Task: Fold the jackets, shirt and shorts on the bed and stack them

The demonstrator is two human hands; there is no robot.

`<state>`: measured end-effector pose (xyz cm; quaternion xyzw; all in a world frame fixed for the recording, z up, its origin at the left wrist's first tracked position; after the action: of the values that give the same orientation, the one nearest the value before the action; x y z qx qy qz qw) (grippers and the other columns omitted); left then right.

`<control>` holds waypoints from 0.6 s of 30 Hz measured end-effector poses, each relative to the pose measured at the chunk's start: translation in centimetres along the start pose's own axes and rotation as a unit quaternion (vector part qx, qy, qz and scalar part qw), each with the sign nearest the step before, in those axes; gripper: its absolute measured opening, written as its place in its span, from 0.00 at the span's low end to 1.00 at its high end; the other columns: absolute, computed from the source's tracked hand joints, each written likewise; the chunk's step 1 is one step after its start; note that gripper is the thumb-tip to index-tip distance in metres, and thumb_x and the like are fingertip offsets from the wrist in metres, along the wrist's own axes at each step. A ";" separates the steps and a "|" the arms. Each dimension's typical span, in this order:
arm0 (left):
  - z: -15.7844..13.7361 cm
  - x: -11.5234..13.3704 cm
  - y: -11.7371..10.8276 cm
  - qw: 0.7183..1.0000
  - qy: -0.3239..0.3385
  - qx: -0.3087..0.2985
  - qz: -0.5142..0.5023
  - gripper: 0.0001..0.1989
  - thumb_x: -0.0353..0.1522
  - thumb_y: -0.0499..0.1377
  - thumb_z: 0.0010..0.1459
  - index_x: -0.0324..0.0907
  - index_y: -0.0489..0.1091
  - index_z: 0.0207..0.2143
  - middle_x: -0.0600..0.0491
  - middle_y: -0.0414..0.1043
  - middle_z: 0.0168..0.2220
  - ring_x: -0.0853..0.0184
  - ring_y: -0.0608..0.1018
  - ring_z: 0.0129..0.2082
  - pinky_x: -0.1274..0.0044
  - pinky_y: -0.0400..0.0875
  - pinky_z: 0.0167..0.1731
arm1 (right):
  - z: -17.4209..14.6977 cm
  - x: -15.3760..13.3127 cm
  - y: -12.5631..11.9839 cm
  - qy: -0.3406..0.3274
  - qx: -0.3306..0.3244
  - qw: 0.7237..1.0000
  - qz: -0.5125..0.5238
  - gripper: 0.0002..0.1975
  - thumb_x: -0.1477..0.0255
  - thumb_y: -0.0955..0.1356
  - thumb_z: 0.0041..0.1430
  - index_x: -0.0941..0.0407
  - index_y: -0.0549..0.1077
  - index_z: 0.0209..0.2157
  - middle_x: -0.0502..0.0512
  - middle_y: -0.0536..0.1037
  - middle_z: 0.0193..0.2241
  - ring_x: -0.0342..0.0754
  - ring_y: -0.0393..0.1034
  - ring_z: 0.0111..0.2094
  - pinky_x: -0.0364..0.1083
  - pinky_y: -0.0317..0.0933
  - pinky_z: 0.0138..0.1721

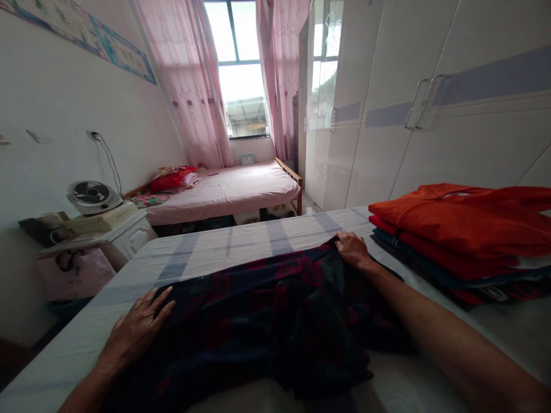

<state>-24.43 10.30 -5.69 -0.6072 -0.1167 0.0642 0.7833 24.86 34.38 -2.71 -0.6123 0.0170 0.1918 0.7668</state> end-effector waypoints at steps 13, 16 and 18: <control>-1.7 11.7 -5.1 0.989 0.052 0.037 -0.134 0.24 0.44 0.47 0.59 0.43 0.68 0.52 0.47 0.67 0.55 0.58 0.67 0.56 0.66 0.59 0.57 | -5.8 -4.4 -3.1 -0.135 0.000 0.979 0.153 0.16 0.78 0.60 0.54 0.54 0.74 0.40 0.55 0.76 0.43 0.49 0.69 0.45 0.47 0.59 0.49; -4.4 21.8 -5.1 0.949 0.163 -0.098 -0.250 0.24 0.46 0.51 0.58 0.46 0.68 0.53 0.49 0.68 0.54 0.61 0.70 0.53 0.70 0.64 0.54 | -7.2 -4.0 -1.7 -0.125 -0.022 0.971 0.200 0.14 0.75 0.59 0.56 0.55 0.74 0.39 0.54 0.77 0.39 0.48 0.70 0.42 0.47 0.60 0.47; -6.1 27.2 -4.6 0.928 0.221 -0.151 -0.260 0.35 0.48 0.60 0.49 0.45 0.62 0.58 0.45 0.68 0.55 0.55 0.69 0.54 0.67 0.64 0.53 | -7.6 -3.6 -1.0 -0.127 -0.013 0.968 0.217 0.14 0.74 0.59 0.56 0.55 0.74 0.39 0.55 0.76 0.40 0.48 0.70 0.42 0.47 0.60 0.48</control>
<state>3.19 10.01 0.14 -0.6656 -0.1023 -0.2961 0.6774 23.41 26.05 -2.75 -0.5746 0.0497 0.4302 0.6945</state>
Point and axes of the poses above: each hand's wrist, its own z-axis towards the middle knuckle, its own y-axis out of the palm, x = y × z, the point moved 7 cm from there along z, towards the middle knuckle
